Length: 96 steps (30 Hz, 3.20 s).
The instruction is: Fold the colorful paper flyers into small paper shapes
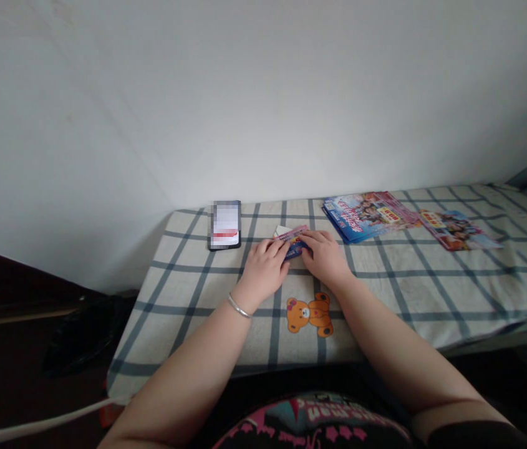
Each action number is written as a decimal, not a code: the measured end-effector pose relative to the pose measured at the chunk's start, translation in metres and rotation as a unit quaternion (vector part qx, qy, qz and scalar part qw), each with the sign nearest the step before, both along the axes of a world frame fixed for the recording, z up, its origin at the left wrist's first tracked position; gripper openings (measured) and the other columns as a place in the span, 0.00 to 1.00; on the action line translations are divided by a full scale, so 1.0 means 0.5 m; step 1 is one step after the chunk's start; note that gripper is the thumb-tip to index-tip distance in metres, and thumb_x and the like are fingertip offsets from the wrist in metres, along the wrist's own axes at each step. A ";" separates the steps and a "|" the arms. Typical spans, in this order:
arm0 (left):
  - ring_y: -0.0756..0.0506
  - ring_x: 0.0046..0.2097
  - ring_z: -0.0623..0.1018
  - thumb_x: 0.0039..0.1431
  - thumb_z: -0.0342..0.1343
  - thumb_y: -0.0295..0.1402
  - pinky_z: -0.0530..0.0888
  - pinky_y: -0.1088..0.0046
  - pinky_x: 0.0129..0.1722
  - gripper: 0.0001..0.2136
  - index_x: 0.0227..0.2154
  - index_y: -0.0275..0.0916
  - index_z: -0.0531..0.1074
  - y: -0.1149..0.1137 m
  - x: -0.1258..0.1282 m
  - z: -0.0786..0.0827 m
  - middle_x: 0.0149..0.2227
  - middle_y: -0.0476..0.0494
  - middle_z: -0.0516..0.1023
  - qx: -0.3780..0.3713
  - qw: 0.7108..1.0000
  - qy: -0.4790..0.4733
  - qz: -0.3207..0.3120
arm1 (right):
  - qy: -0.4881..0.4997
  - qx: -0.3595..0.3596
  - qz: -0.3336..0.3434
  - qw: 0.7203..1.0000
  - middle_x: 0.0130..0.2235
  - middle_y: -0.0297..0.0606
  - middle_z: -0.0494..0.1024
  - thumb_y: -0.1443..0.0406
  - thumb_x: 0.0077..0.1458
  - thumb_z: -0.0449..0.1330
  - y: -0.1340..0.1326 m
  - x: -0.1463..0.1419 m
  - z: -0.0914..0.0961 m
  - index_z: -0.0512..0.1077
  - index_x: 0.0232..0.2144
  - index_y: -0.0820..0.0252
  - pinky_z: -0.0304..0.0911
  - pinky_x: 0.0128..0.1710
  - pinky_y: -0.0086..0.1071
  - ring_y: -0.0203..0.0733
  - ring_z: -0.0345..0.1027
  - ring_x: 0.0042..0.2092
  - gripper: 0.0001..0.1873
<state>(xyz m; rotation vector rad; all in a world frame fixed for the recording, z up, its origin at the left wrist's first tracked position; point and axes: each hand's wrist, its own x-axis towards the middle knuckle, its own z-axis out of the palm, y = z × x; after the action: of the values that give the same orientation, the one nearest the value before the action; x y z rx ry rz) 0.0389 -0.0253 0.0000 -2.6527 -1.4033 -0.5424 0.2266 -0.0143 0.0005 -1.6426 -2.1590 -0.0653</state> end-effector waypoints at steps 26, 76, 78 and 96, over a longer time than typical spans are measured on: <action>0.37 0.45 0.73 0.62 0.50 0.37 0.60 0.47 0.56 0.12 0.41 0.39 0.76 -0.030 -0.007 0.040 0.41 0.39 0.77 0.013 0.993 0.037 0.111 | -0.013 -0.042 0.017 0.999 0.56 0.36 0.72 0.64 0.59 0.52 -0.003 -0.014 0.004 0.73 0.51 0.53 0.55 0.56 0.41 0.46 0.62 0.55 0.19; 0.34 0.56 0.66 0.62 0.50 0.39 0.65 0.54 0.52 0.21 0.55 0.34 0.66 0.007 -0.028 -0.018 0.60 0.34 0.64 0.025 0.986 0.005 0.163 | 0.027 0.026 -0.002 0.999 0.53 0.45 0.71 0.65 0.53 0.57 0.018 0.027 -0.039 0.75 0.45 0.55 0.57 0.57 0.49 0.55 0.57 0.58 0.17; 0.34 0.56 0.66 0.62 0.50 0.39 0.65 0.54 0.52 0.20 0.54 0.36 0.67 0.010 -0.026 -0.017 0.60 0.36 0.64 0.018 0.987 0.000 0.162 | 0.033 0.028 0.000 0.999 0.53 0.44 0.72 0.65 0.53 0.57 0.019 0.027 -0.040 0.75 0.45 0.55 0.56 0.58 0.49 0.54 0.57 0.58 0.17; 0.39 0.48 0.73 0.58 0.56 0.30 0.68 0.60 0.50 0.11 0.44 0.36 0.67 0.030 -0.018 -0.018 0.44 0.39 0.76 0.012 0.988 -0.110 0.105 | 0.076 0.012 0.040 0.996 0.51 0.42 0.76 0.69 0.52 0.56 0.019 0.019 -0.025 0.75 0.43 0.60 0.59 0.57 0.42 0.47 0.66 0.53 0.15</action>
<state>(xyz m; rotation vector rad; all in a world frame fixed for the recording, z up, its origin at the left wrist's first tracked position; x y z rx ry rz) 0.0297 -0.0105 -0.0088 -2.4454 -1.6975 -0.8414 0.2359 -0.0048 -0.0118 -1.4965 -2.0966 0.0557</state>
